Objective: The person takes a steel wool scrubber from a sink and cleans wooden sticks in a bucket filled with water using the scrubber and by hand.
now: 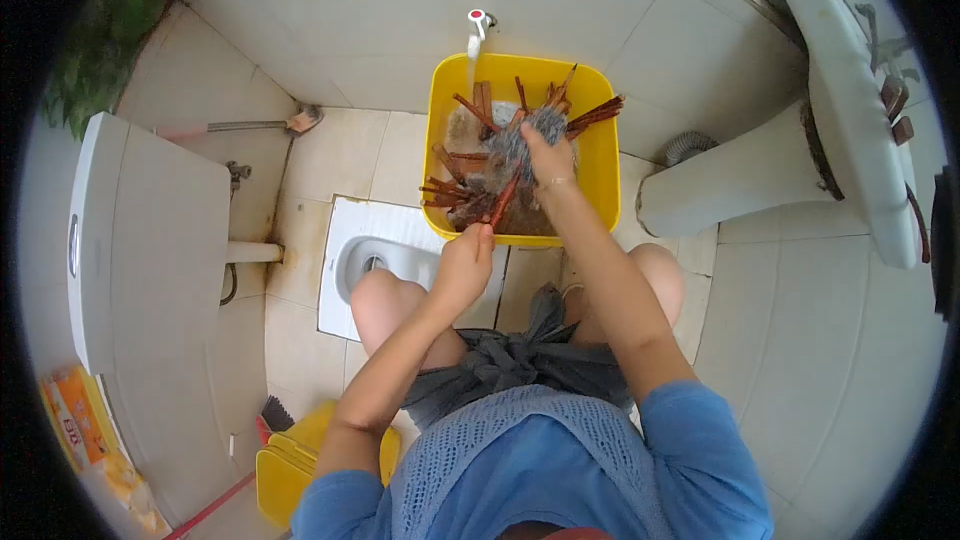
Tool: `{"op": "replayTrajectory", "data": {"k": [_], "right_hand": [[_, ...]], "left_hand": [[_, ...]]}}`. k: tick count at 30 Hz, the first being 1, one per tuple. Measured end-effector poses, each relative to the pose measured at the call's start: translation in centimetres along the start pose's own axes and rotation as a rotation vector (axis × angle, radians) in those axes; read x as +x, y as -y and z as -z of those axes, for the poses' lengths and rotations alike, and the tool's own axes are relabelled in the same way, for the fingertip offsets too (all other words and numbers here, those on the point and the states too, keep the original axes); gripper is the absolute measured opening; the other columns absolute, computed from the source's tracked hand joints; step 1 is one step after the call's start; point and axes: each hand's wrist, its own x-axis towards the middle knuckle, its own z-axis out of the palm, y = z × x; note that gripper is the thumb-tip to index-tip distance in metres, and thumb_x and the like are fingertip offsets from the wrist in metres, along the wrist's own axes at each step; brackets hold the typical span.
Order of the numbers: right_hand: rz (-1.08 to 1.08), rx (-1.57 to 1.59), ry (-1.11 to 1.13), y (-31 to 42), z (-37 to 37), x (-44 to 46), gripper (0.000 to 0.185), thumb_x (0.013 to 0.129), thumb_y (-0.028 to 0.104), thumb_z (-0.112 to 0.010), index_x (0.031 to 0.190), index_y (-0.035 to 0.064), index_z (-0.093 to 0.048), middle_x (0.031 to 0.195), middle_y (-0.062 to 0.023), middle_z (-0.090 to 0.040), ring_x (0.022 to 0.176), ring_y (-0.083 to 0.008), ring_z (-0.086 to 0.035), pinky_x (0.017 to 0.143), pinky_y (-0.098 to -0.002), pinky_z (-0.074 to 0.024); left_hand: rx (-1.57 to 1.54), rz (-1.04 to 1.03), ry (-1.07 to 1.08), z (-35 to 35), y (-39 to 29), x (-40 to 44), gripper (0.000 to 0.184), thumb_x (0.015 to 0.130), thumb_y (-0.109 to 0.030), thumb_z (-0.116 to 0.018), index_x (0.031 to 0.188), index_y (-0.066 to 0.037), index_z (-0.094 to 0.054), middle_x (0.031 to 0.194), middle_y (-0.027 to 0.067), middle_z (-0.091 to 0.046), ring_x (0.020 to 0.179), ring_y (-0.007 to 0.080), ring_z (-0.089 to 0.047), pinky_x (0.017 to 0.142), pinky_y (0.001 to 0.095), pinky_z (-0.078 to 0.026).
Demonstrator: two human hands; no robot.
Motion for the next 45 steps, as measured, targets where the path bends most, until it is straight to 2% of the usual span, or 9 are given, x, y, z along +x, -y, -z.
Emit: {"op": "replayTrajectory", "data": {"k": [8, 17, 21, 24, 26, 30, 33, 41, 45], "right_hand": [[0.207, 0.052, 0.401, -5.5, -1.1, -3.0, 0.035, 0.073, 0.027, -0.066, 0.092, -0.0013, -0.058, 0.087, -0.0086, -0.06, 0.082, -0.0174, -0.054, 0.076, -0.0315, -0.042], [0.19, -0.115, -0.003, 0.7, 3.4, 9.3, 0.078, 0.073, 0.036, -0.065, 0.122, -0.0149, -0.031, 0.113, -0.0243, -0.05, 0.099, -0.0309, -0.052, 0.07, -0.0394, -0.0478], [0.181, -0.109, -0.243, 1.0, 5.9, 9.6, 0.065, 0.074, 0.038, -0.064, 0.112, -0.0116, -0.045, 0.1, -0.0205, -0.057, 0.093, -0.0252, -0.056, 0.062, -0.0328, -0.05], [0.295, -0.164, 0.153, -0.3, 5.4, 10.2, 0.058, 0.074, 0.04, -0.064, 0.104, -0.008, -0.053, 0.096, -0.0175, -0.06, 0.09, -0.0236, -0.057, 0.062, -0.0323, -0.0511], [0.55, -0.236, 0.144, -1.2, 4.1, 10.2, 0.049, 0.073, 0.04, -0.065, 0.099, -0.0018, -0.058, 0.089, -0.0117, -0.061, 0.08, -0.0207, -0.059, 0.044, -0.0291, -0.0495], [0.424, -0.369, 0.173, 2.3, 6.4, 7.1, 0.086, 0.064, 0.059, -0.064, 0.117, -0.0056, -0.046, 0.118, -0.0233, -0.048, 0.11, -0.0327, -0.047, 0.096, -0.0418, -0.0348], [0.41, -0.431, 0.149, 1.9, 8.0, 10.6, 0.092, 0.064, 0.059, -0.064, 0.121, -0.0076, -0.038, 0.123, -0.0249, -0.042, 0.115, -0.0333, -0.041, 0.094, -0.0383, -0.0353], [0.384, -0.389, 0.364, 1.7, 9.9, 9.0, 0.058, 0.071, 0.041, -0.068, 0.107, -0.0016, -0.052, 0.094, -0.0153, -0.061, 0.085, -0.0249, -0.059, 0.078, -0.0347, -0.0448], [0.618, -0.706, 0.413, 0.4, 8.9, 9.1, 0.065, 0.068, 0.044, -0.067, 0.111, -0.0008, -0.047, 0.098, -0.02, -0.06, 0.09, -0.0319, -0.058, 0.079, -0.037, -0.0449]], "left_hand": [[0.192, -0.022, 0.002, 1.0, 0.3, 2.4, 0.033, 0.091, -0.023, -0.037, 0.075, 0.003, -0.051, 0.069, 0.0257, -0.054, 0.068, 0.0435, -0.053, 0.059, 0.0476, -0.04], [0.212, 0.306, 0.199, 10.8, -1.2, -9.7, 0.028, 0.091, -0.019, -0.037, 0.086, 0.002, -0.055, 0.074, 0.0209, -0.057, 0.072, 0.0301, -0.058, 0.063, 0.0352, -0.044], [0.325, -0.045, -0.295, 20.0, -1.9, -8.5, 0.024, 0.091, -0.017, -0.042, 0.083, 0.002, -0.054, 0.074, 0.0081, -0.055, 0.068, 0.0162, -0.051, 0.064, 0.0302, -0.041], [0.434, -0.42, -0.359, 21.3, -17.0, -2.3, 0.023, 0.091, -0.013, -0.041, 0.097, 0.003, -0.058, 0.069, 0.0034, -0.052, 0.058, 0.0084, -0.044, 0.051, 0.0219, -0.035], [0.554, -0.87, -0.297, 19.6, -26.3, 2.0, 0.024, 0.09, -0.013, -0.047, 0.104, 0.003, -0.058, 0.091, 0.01, -0.061, 0.078, 0.0125, -0.056, 0.071, 0.0232, -0.043], [0.704, -1.357, -0.167, 13.0, -34.7, 7.3, 0.022, 0.088, -0.016, -0.047, 0.098, 0.002, -0.057, 0.086, 0.012, -0.06, 0.074, 0.0181, -0.056, 0.067, 0.0277, -0.042], [0.652, -1.529, -0.144, 9.2, -36.1, 10.3, 0.022, 0.087, -0.018, -0.047, 0.093, 0.001, -0.056, 0.083, 0.0136, -0.059, 0.072, 0.0222, -0.056, 0.063, 0.031, -0.042], [0.195, -1.089, -0.169, 6.1, -21.4, 15.1, 0.023, 0.083, -0.024, -0.047, 0.081, -0.002, -0.054, 0.074, 0.0176, -0.057, 0.064, 0.0334, -0.055, 0.055, 0.0399, -0.042], [0.941, -0.681, 0.03, -0.1, 2.3, 15.8, 0.031, 0.08, -0.025, -0.052, 0.102, -0.002, -0.052, 0.09, 0.0148, -0.058, 0.085, 0.0319, -0.058, 0.069, 0.0402, -0.049]]}}
